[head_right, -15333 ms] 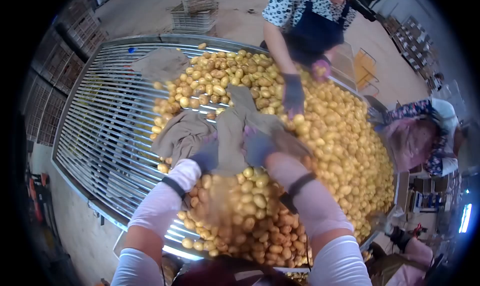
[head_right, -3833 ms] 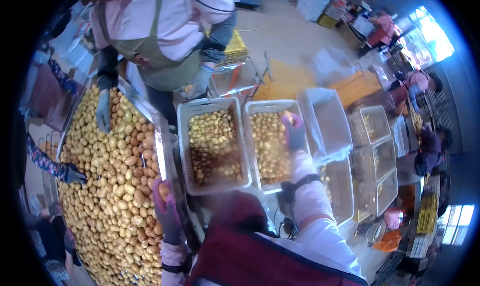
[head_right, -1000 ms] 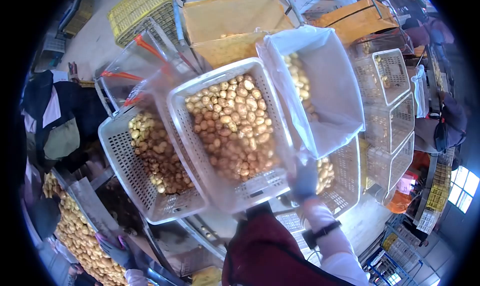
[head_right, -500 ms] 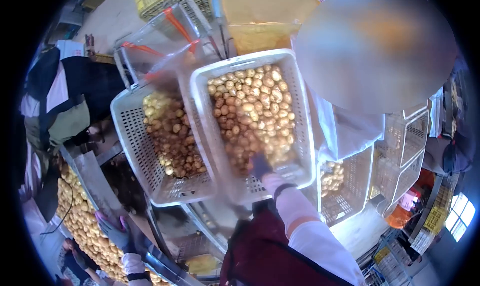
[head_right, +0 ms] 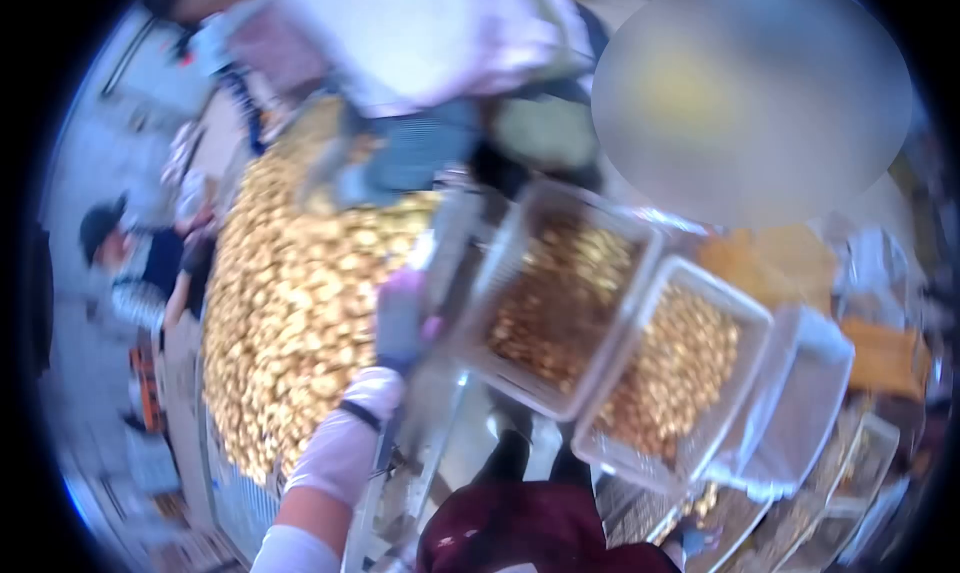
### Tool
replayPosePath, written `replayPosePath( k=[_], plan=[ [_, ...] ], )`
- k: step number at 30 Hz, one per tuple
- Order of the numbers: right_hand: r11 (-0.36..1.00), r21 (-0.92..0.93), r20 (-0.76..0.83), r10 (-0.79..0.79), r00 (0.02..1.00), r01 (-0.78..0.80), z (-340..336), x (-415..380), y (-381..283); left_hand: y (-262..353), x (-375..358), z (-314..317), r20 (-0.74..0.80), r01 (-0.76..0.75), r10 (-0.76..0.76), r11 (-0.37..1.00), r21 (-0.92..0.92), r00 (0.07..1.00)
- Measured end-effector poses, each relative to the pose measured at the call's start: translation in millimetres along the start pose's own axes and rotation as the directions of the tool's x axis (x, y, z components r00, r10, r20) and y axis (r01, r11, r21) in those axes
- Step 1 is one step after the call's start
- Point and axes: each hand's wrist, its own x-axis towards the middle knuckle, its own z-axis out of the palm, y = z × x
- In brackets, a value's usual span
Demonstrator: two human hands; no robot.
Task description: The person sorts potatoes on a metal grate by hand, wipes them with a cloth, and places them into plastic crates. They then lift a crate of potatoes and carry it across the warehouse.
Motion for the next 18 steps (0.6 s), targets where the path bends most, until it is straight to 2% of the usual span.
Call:
replayPosePath(
  k=[1, 2, 3, 4, 5, 6, 7, 9, 11, 13, 14, 17, 18],
  plan=[
    [0.996, -0.086, -0.015, 0.022, 1.0, -0.023, 9.3, -2.3, 1.1, 0.4, -6.3, -4.4, -0.018, -0.006, 0.007, 1.0, 0.027, 1.0],
    [0.978, -0.004, -0.211, -0.206, 0.955, 0.21, 57.2, 15.8, 17.7, 1.3, -9.4, -8.6, -0.025, 0.024, -0.025, 0.999, -0.031, 0.999],
    [0.896, -0.018, -0.388, -0.415, 0.823, 0.443, 70.5, 13.2, 6.9, -1.1, -10.0, -12.6, 0.082, 0.046, -0.046, 0.999, 0.006, 0.996],
    [0.856, 0.07, -0.209, -0.49, 0.846, 0.512, 83.8, 13.4, -6.1, -5.5, -17.1, -8.4, 0.036, 0.027, -0.028, 0.999, 0.031, 0.999],
    [0.822, 0.179, -0.023, -0.546, 0.838, 0.54, 67.1, -3.4, -45.8, -10.0, -23.6, -0.6, 0.034, 0.032, -0.032, 0.999, -0.005, 0.999],
    [0.79, 0.238, 0.042, -0.589, 0.807, 0.565, 57.1, -23.4, -80.1, -14.4, -27.3, 8.0, 0.032, 0.029, -0.028, 0.999, -0.042, 0.999],
    [0.744, 0.281, 0.071, -0.646, 0.76, 0.606, 44.0, -52.0, -120.2, -18.1, -26.8, 14.9, 0.026, 0.027, -0.025, 0.997, -0.076, 0.999],
    [0.609, 0.403, 0.078, -0.767, 0.637, 0.684, 14.9, -112.0, -186.5, -19.6, -42.4, 22.9, -0.114, -0.029, 0.005, 0.976, -0.214, 0.994],
    [0.382, 0.708, 0.018, -0.851, 0.525, 0.594, 8.1, -173.7, -239.2, -29.8, -70.5, 22.4, -0.212, -0.072, 0.018, 0.966, -0.247, 0.977],
    [0.162, 0.614, 0.017, -0.981, 0.192, 0.772, -63.0, -246.8, -294.7, -51.5, -107.0, 8.9, -0.266, -0.098, 0.048, 0.979, -0.18, 0.963],
    [0.027, 0.589, -0.056, -0.996, 0.074, 0.808, -79.4, -281.2, -317.2, -64.8, -124.6, -42.5, -0.102, -0.035, 0.02, 0.988, -0.148, 0.995],
    [-0.312, 0.496, -0.22, -0.948, -0.231, 0.81, -109.1, -373.3, -358.6, -105.9, -184.7, -81.5, -0.06, 0.011, -0.021, 0.987, -0.162, 0.998],
    [-0.406, 0.514, -0.235, -0.914, -0.33, 0.756, -131.9, -408.1, -373.4, -116.8, -206.4, -86.5, -0.043, 0.042, -0.05, 0.985, -0.165, 0.998]
  ],
)
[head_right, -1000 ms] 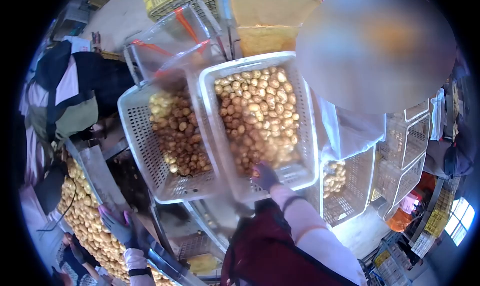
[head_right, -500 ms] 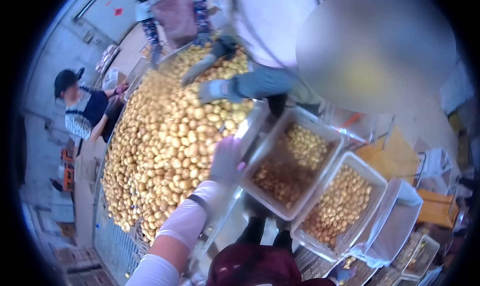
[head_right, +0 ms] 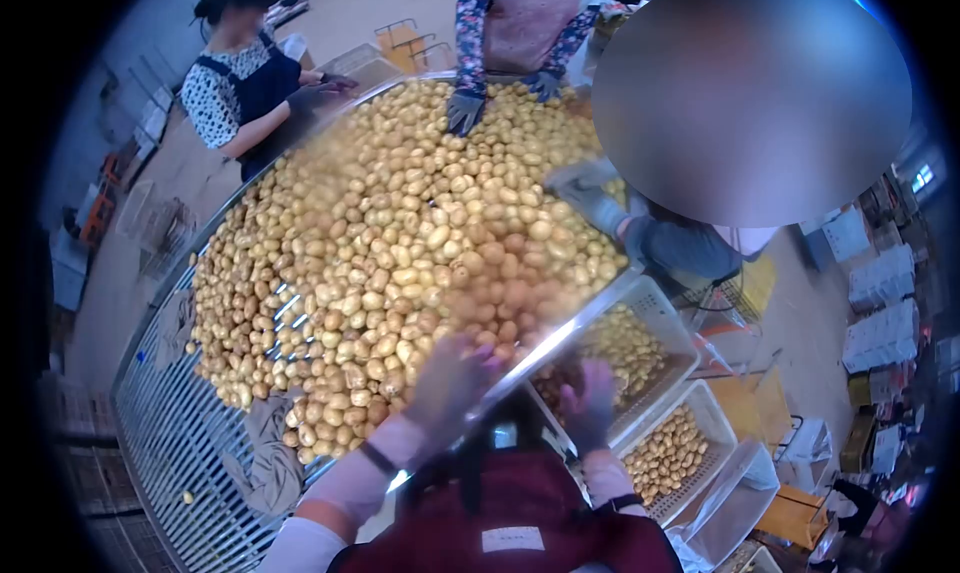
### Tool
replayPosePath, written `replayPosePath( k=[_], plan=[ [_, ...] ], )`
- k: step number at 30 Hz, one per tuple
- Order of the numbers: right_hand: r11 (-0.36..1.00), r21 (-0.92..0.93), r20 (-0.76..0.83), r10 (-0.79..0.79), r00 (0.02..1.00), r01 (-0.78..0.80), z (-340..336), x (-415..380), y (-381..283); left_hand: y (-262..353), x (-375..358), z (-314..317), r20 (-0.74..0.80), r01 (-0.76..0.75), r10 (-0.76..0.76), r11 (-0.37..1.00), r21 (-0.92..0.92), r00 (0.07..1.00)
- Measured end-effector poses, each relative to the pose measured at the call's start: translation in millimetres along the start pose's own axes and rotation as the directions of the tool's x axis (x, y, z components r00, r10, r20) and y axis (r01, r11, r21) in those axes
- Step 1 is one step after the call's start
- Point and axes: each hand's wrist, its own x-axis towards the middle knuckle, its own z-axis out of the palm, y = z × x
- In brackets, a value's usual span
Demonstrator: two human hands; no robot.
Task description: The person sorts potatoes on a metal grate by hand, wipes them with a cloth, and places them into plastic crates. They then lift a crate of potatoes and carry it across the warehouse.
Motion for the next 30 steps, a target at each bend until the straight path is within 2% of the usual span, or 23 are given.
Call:
replayPosePath(
  k=[3, 5, 8, 11, 12, 14, 15, 16, 19, 21, 23, 25, 28, 30],
  plan=[
    [0.959, 0.094, 0.069, -0.274, 0.959, 0.267, 19.0, 62.0, -66.0, -22.9, -57.0, -10.8, 0.034, 0.169, -0.17, 0.985, 0.026, 0.985],
    [0.934, 0.099, 0.113, -0.354, 0.928, 0.344, 44.7, 92.3, -87.2, -34.6, -88.7, -7.3, -0.02, 0.325, -0.325, 0.945, 0.022, 0.946],
    [0.928, -0.028, 0.189, -0.359, 0.914, 0.371, 72.7, 139.6, -99.0, -57.6, -134.6, 6.2, -0.211, 0.546, -0.559, 0.829, -0.123, 0.802],
    [0.885, -0.149, 0.127, -0.426, 0.896, 0.442, 114.1, 191.5, -83.0, -60.9, -156.4, 12.4, -0.263, 0.687, -0.687, 0.718, -0.111, 0.677],
    [0.902, -0.113, 0.141, -0.4, 0.906, 0.416, 119.5, 211.8, -81.7, -61.1, -154.0, 12.7, -0.294, 0.701, -0.678, 0.713, -0.036, 0.674],
    [0.93, -0.057, 0.164, -0.35, 0.922, 0.363, 126.5, 253.3, -79.1, -61.1, -125.7, -5.4, -0.325, 0.691, -0.714, 0.693, -0.205, 0.62],
    [0.925, -0.118, 0.176, -0.339, 0.924, 0.362, 130.7, 268.5, -81.4, -63.5, -108.8, -11.3, -0.336, 0.675, -0.732, 0.679, -0.29, 0.592],
    [0.915, -0.177, 0.188, -0.329, 0.925, 0.362, 131.0, 281.8, -88.2, -69.9, -93.9, -11.5, -0.369, 0.635, -0.686, 0.724, -0.269, 0.627],
    [0.927, -0.095, 0.129, -0.351, 0.927, 0.364, 114.0, 283.5, -103.6, -88.3, -37.7, -14.7, -0.199, 0.616, -0.705, 0.698, -0.365, 0.681],
    [0.947, 0.25, 0.335, -0.279, 0.9, 0.2, 105.0, 264.4, -107.3, -103.6, -14.3, 17.1, -0.339, 0.489, -0.6, 0.794, -0.362, 0.724],
    [0.919, 0.302, 0.52, -0.38, 0.765, 0.252, 81.1, 206.6, -107.7, -110.2, 4.1, 35.5, -0.39, 0.447, -0.565, 0.821, -0.356, 0.727],
    [0.932, 0.313, 0.655, -0.353, 0.669, 0.185, 67.9, 164.5, -113.0, -114.4, 16.4, 36.6, -0.351, 0.477, -0.587, 0.805, -0.353, 0.73],
    [0.939, 0.329, 0.574, -0.28, 0.77, 0.096, 68.0, 148.1, -120.1, -114.4, 23.6, 18.9, -0.269, 0.464, -0.548, 0.826, -0.32, 0.792],
    [0.933, 0.349, 0.671, -0.314, 0.672, 0.087, 75.2, 156.9, -111.7, -106.4, 18.5, 21.1, -0.249, 0.486, -0.563, 0.818, -0.309, 0.788]
  ],
)
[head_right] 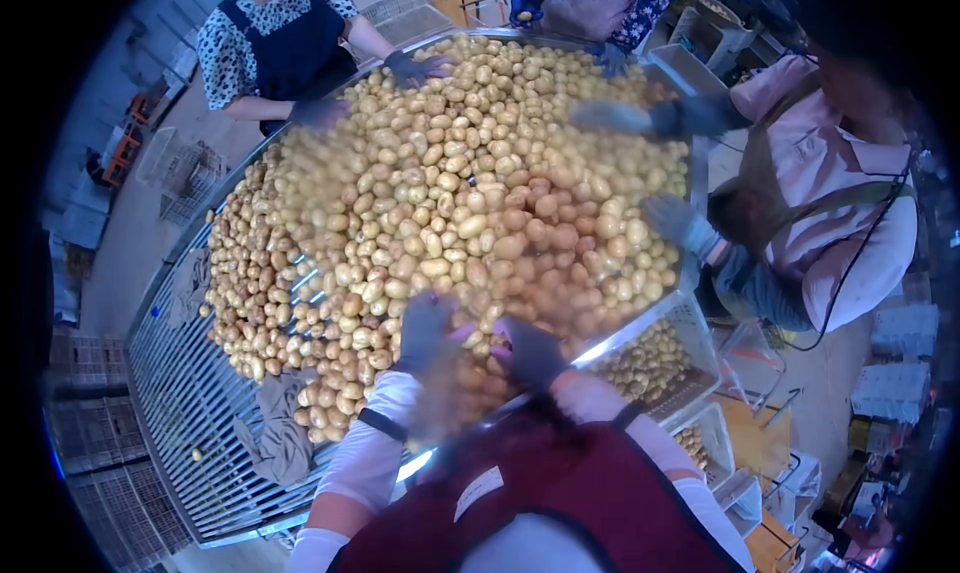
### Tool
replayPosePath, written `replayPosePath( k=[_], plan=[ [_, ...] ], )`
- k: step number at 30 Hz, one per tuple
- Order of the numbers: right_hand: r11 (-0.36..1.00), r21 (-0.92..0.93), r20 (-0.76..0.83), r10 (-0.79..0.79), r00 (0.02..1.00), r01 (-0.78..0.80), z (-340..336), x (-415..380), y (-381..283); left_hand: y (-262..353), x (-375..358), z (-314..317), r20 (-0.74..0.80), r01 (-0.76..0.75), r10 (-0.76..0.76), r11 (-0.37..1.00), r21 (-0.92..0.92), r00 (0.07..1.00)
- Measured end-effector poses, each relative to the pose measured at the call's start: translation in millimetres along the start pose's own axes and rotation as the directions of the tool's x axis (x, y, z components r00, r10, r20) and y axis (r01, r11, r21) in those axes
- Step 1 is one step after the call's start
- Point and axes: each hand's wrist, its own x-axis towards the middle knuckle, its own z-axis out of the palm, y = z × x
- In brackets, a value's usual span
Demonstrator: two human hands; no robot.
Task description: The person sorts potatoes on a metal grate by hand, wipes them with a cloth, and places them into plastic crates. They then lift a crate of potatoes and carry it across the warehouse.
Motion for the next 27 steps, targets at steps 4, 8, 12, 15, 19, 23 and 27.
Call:
replayPosePath(
  k=[4, 8, 12, 15, 19, 23, 27],
  plan=[
    [0.99, 0.049, 0.003, -0.134, 0.991, 0.134, -11.9, 8.8, -6.3, -8.2, -1.1, -6.5, 0.042, 0.001, 0.002, 0.997, -0.071, 0.999],
    [0.932, -0.251, -0.25, -0.324, 0.912, 0.262, -29.3, 32.6, -41.1, -30.8, -19.7, 3.1, -0.042, 0.0, -0.008, 0.979, -0.205, 0.999],
    [0.757, -0.629, -0.053, -0.27, 0.962, 0.177, 5.7, 75.2, -17.1, -28.8, -27.6, -7.9, -0.013, 0.248, -0.312, 0.779, -0.576, 0.95],
    [0.731, -0.666, 0.009, -0.192, 0.981, 0.149, 12.6, 94.3, -24.3, -28.2, -33.2, -21.5, -0.062, 0.225, -0.467, 0.534, -0.815, 0.882],
    [0.903, -0.333, -0.169, -0.342, 0.924, 0.273, -0.4, 78.9, -13.3, -8.3, -46.4, -53.7, -0.091, 0.154, -0.526, 0.404, -0.902, 0.846],
    [0.589, 0.807, -0.025, -0.035, 0.999, 0.041, -9.5, 29.6, -37.4, 25.6, -49.0, -48.1, -0.224, 0.039, -0.377, 0.577, -0.816, 0.899],
    [-0.358, 0.886, 0.271, -0.119, 0.955, -0.295, -16.3, -18.4, -38.4, 87.7, -41.7, -11.8, -0.009, 0.039, -0.067, 0.674, -0.738, 0.998]
  ],
)
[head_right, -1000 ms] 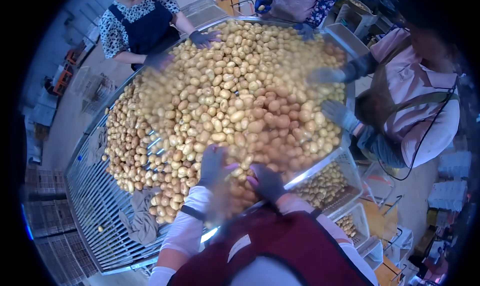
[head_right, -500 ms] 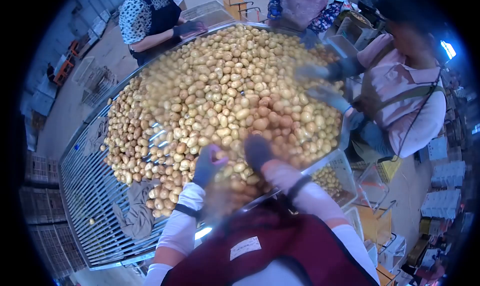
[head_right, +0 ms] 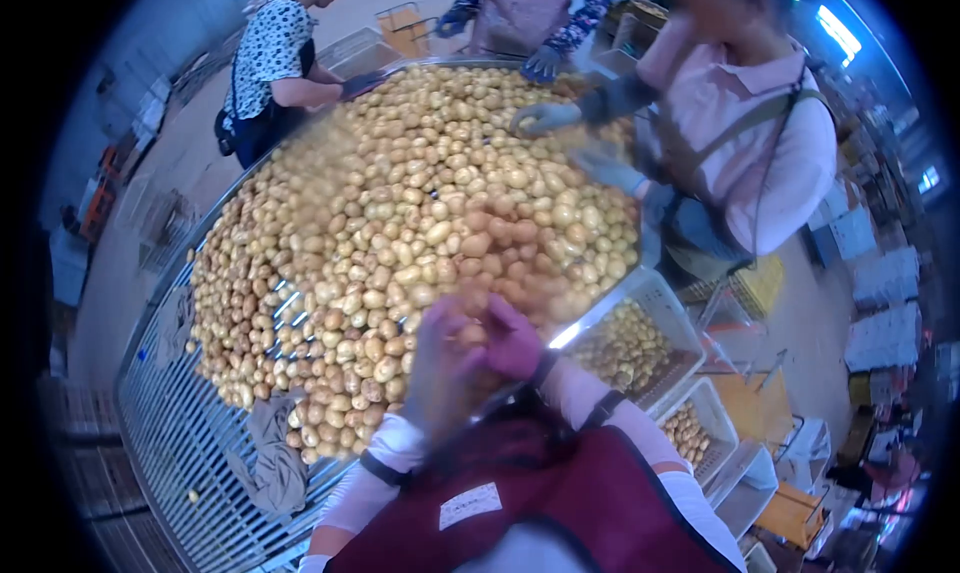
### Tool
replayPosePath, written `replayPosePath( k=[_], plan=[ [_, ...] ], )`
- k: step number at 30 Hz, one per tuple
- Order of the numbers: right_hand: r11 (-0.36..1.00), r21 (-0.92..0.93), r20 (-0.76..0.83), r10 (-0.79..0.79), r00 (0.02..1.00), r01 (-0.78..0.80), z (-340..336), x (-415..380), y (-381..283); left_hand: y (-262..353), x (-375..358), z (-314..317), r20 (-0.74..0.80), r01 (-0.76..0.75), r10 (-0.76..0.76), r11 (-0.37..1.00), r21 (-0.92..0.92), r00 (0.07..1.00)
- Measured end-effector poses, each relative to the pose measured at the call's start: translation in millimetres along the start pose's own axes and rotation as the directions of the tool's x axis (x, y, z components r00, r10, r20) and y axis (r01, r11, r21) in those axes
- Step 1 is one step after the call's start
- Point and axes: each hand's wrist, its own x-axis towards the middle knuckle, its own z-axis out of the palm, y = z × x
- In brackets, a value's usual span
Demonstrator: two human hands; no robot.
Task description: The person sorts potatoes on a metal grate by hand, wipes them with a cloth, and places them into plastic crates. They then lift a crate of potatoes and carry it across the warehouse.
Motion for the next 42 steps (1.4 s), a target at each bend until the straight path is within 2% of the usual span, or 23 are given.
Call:
replayPosePath(
  k=[2, 4, 6, 8, 10, 11, 13, 15, 17, 18, 19, 21, 22, 24, 27, 30, 31, 33, 35, 36, 37, 40, 42],
  plan=[
    [0.971, -0.152, -0.018, -0.188, 0.982, 0.183, -8.8, -39.9, -7.5, 55.1, 15.5, 27.1, 0.414, -0.229, -0.021, 0.807, 0.544, 0.91],
    [0.776, -0.464, -0.004, -0.485, 0.875, 0.428, -38.0, -79.0, -9.3, 57.1, 13.5, 48.8, 0.624, -0.514, 0.056, 0.628, 0.585, 0.779],
    [0.928, 0.197, 0.121, -0.343, 0.931, 0.316, -115.4, -130.2, -19.6, 10.1, -9.5, 71.0, 0.642, -0.694, 0.385, 0.638, 0.334, 0.663],
    [0.861, -0.061, -0.518, -0.46, 0.722, 0.505, -71.8, -210.3, -14.6, 23.3, -4.0, 62.3, 0.67, -0.601, 0.289, 0.743, 0.294, 0.684],
    [0.699, -0.415, -0.453, -0.714, 0.534, 0.582, -118.6, -290.6, 16.7, 6.6, -2.1, 39.2, 0.618, -0.445, 0.214, 0.86, 0.248, 0.757],
    [0.559, -0.639, -0.369, -0.825, 0.428, 0.528, -141.1, -324.6, 31.6, -10.6, -9.1, 31.2, 0.552, -0.455, 0.19, 0.799, 0.393, 0.812],
    [0.297, -0.952, -0.273, -0.936, 0.221, 0.08, -185.6, -362.3, 45.0, -25.3, -11.0, 6.5, 0.547, -0.441, 0.085, 0.7, 0.562, 0.833],
    [0.172, -0.875, -0.217, -0.975, 0.049, -0.453, -229.5, -380.1, 49.0, -42.5, -20.5, -21.7, 0.516, -0.419, 0.035, 0.63, 0.653, 0.856],
    [0.133, -0.567, -0.121, -0.99, -0.077, -0.813, -272.2, -377.2, 50.6, -60.0, -33.9, -42.3, 0.472, -0.4, 0.053, 0.617, 0.677, 0.88],
    [0.208, -0.823, -0.23, -0.973, -0.025, -0.528, -290.9, -338.7, 38.8, -52.8, -29.3, -44.2, 0.478, -0.37, -0.034, 0.585, 0.721, 0.878],
    [0.408, -0.816, -0.463, -0.885, 0.042, -0.411, -193.1, -261.9, 13.5, -38.1, -20.4, -48.2, 0.481, -0.343, -0.124, 0.55, 0.762, 0.868],
    [-0.349, -0.826, 0.134, -0.885, 0.446, -0.443, -146.4, -163.8, -14.4, -40.7, -20.3, -56.7, 0.41, -0.277, -0.158, 0.521, 0.807, 0.898],
    [-0.398, -0.881, 0.231, -0.834, 0.501, -0.257, -131.1, -119.2, -20.8, -61.0, -24.7, -65.1, 0.335, -0.232, -0.103, 0.533, 0.813, 0.937],
    [-0.697, -0.68, 0.438, -0.636, 0.635, -0.23, -94.4, -55.3, -34.8, -69.3, -24.3, -88.6, 0.155, -0.105, -0.045, 0.55, 0.828, 0.987],
    [-0.844, -0.422, 0.341, -0.487, 0.804, -0.332, -129.6, 0.8, -44.5, -68.4, -16.5, -133.1, -0.094, 0.072, 0.018, 0.516, 0.854, 0.995],
    [-0.559, -0.757, 0.063, -0.578, 0.814, -0.339, -75.4, 1.3, -65.4, -84.2, -30.7, -177.0, -0.185, 0.145, 0.075, 0.368, 0.918, 0.98],
    [-0.276, -0.907, -0.056, -0.67, 0.741, -0.318, -64.8, -4.2, -63.9, -84.0, -32.2, -181.8, -0.232, 0.17, 0.121, 0.384, 0.908, 0.965],
    [-0.411, -0.87, -0.021, -0.524, 0.852, -0.274, -33.4, -22.4, -63.7, -65.4, -28.7, -176.3, -0.242, 0.134, 0.224, 0.411, 0.902, 0.944],
    [-0.523, -0.82, -0.017, -0.387, 0.922, -0.234, -32.7, -38.5, -42.2, -29.3, -24.5, -142.5, -0.16, -0.029, 0.196, 0.716, 0.697, 0.968],
    [-0.57, -0.791, -0.021, -0.336, 0.941, -0.222, -43.0, -45.0, -23.4, -43.3, -30.9, -123.1, -0.137, 0.083, -0.004, 0.815, 0.574, 0.991],
    [-0.586, -0.775, -0.045, -0.323, 0.945, -0.238, -50.5, -47.5, -3.0, -19.9, -22.8, -96.6, 0.042, -0.18, 0.19, 0.799, 0.573, 0.981],
    [-0.631, -0.722, -0.113, -0.295, 0.949, -0.282, -50.6, -40.0, 29.7, -17.3, -31.1, -37.2, 0.36, -0.208, -0.006, 0.807, 0.552, 0.933],
    [-0.646, -0.695, -0.161, -0.287, 0.944, -0.315, -38.9, -37.5, 24.3, -18.4, -35.9, -20.3, 0.335, -0.174, -0.045, 0.783, 0.596, 0.941]
  ],
)
